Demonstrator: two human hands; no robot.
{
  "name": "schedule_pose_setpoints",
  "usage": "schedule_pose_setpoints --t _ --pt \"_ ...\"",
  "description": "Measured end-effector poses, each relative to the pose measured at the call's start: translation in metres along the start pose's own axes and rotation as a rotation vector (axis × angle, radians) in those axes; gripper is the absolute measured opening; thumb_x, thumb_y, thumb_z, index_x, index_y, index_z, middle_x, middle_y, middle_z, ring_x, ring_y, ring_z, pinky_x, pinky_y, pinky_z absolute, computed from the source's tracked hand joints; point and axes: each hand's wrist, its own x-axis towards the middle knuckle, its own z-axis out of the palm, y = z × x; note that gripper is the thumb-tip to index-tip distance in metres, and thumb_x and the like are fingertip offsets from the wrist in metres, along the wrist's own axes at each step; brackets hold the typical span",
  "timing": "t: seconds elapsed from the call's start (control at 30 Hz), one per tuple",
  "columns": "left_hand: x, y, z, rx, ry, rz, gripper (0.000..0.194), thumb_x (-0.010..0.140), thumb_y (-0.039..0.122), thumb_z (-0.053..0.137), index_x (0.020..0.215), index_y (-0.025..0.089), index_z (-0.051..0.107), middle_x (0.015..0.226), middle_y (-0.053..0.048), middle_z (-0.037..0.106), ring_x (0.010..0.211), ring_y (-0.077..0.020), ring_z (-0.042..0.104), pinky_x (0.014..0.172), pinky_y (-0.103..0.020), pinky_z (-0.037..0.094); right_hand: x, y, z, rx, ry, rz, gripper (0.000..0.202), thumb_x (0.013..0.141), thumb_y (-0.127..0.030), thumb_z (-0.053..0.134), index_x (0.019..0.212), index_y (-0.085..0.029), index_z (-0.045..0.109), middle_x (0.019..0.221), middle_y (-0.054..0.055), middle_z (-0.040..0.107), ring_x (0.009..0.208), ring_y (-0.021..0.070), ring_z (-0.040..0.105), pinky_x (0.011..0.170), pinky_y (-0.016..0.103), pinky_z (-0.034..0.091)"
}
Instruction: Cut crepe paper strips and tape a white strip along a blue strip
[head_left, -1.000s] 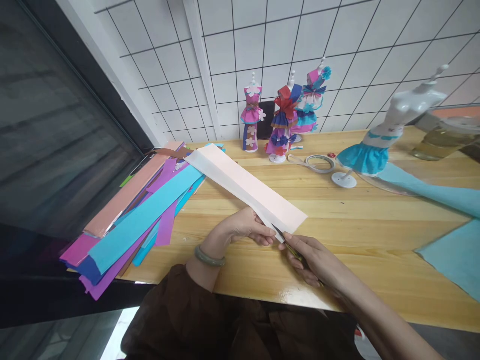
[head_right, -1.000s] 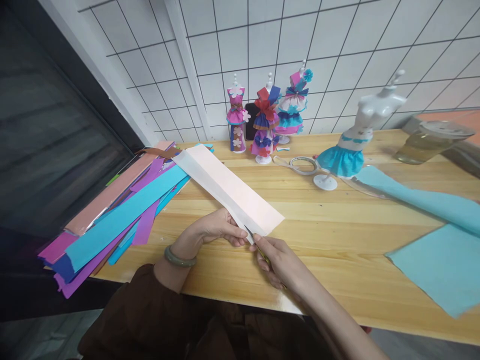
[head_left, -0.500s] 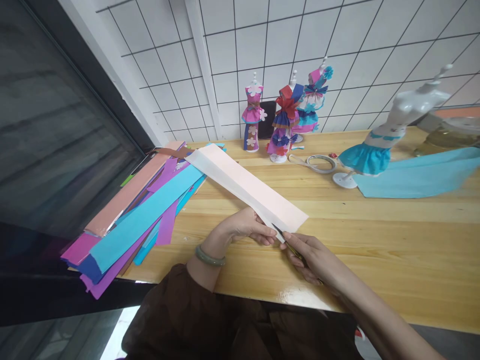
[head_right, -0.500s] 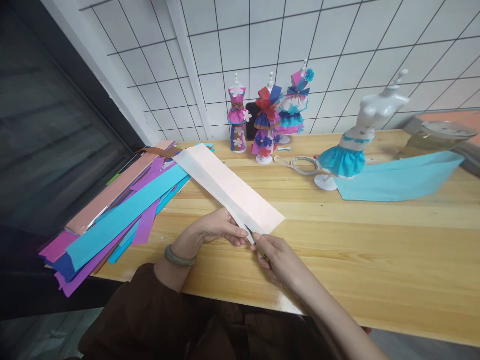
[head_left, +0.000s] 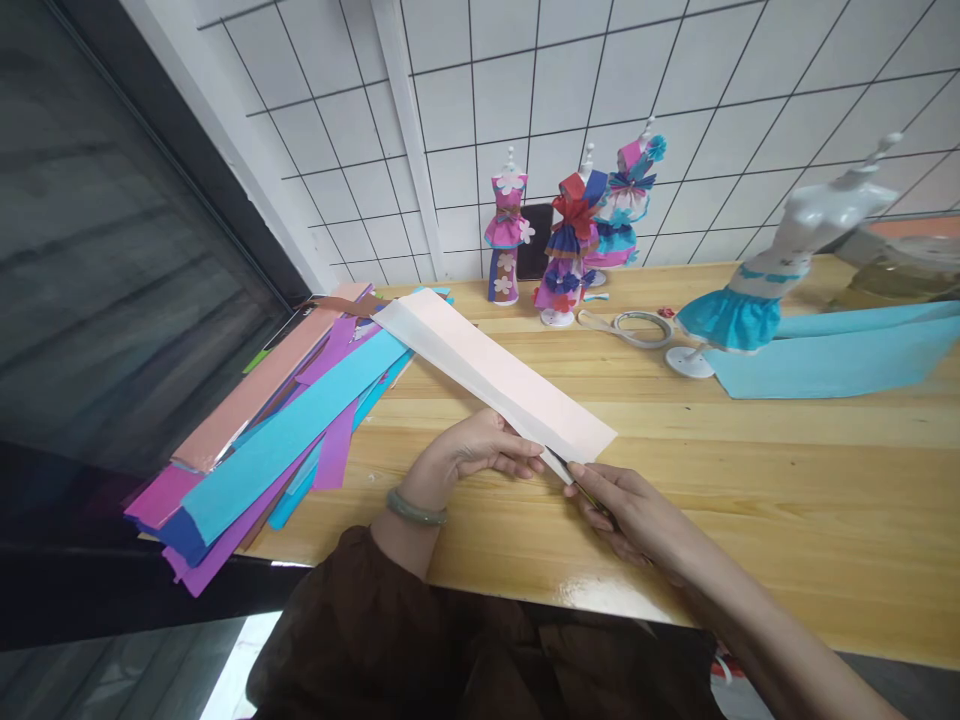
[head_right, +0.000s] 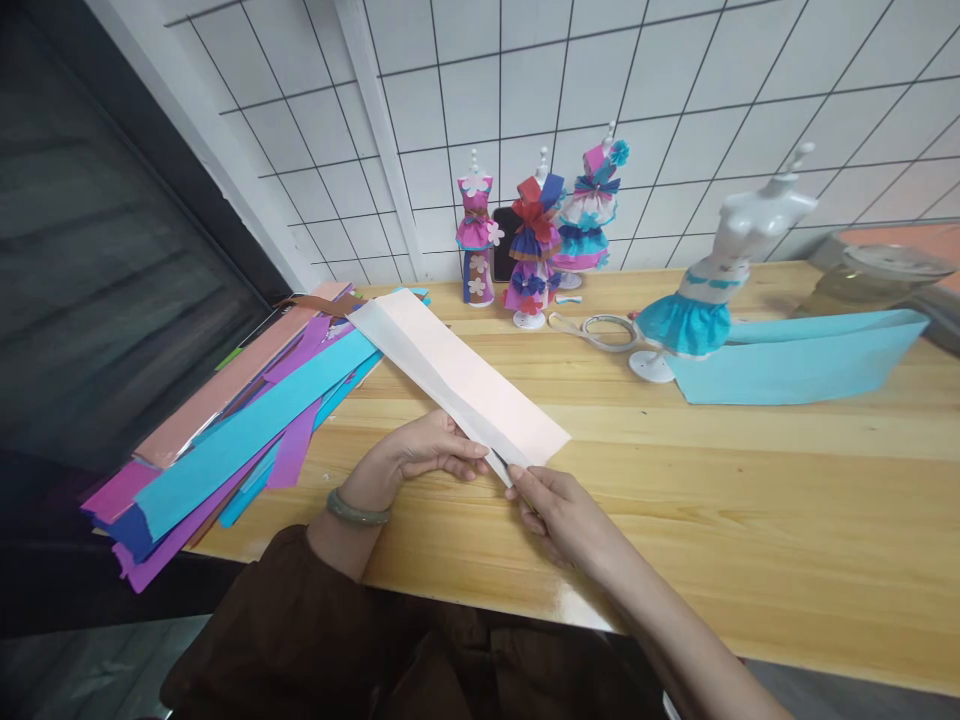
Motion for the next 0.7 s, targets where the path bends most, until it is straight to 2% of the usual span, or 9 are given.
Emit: schedule_pose_setpoints --t 0.13,0.47,0.7 --pt "0.001 0.0 0.0 0.005 -0.001 -0.004 0.037 0.057 0.029 0.074 0.087 0.01 0.062 0.077 -0.008 0.064 0.063 -0.0108 0.06 0.06 -0.023 0.048 0.0 -0.003 0.0 0.005 -0.018 0.003 0.043 0.072 -0.059 0.044 0.078 -0.017 0.047 0.046 -0.009 0.032 0.029 0.0022 0.022 0.028 0.017 0.018" --pt "0.0 -0.001 0.0 0.026 -0.044 0.007 0.039 0.059 0.029 0.072 0.091 0.008 0.063 0.079 -0.011 0.065 0.068 -0.014 0.062 0.062 -0.025 0.049 0.002 -0.013 0.003 0.018 -0.043 0.01 0.043 0.07 -0.059 0.046 0.075 -0.016 0.05 0.047 -0.008 0.036 0.029 0.002 0.025 0.028 0.017 0.02" --pt "-0.001 0.001 0.001 0.039 -0.028 -0.013 0.039 0.057 0.03 0.073 0.088 0.008 0.064 0.078 -0.012 0.066 0.066 -0.0134 0.062 0.059 -0.022 0.048 0.004 -0.011 0.003 -0.024 -0.026 -0.001 0.044 0.07 -0.061 0.045 0.071 -0.017 0.048 0.047 -0.007 0.035 0.031 0.0024 0.025 0.03 0.018 0.02"
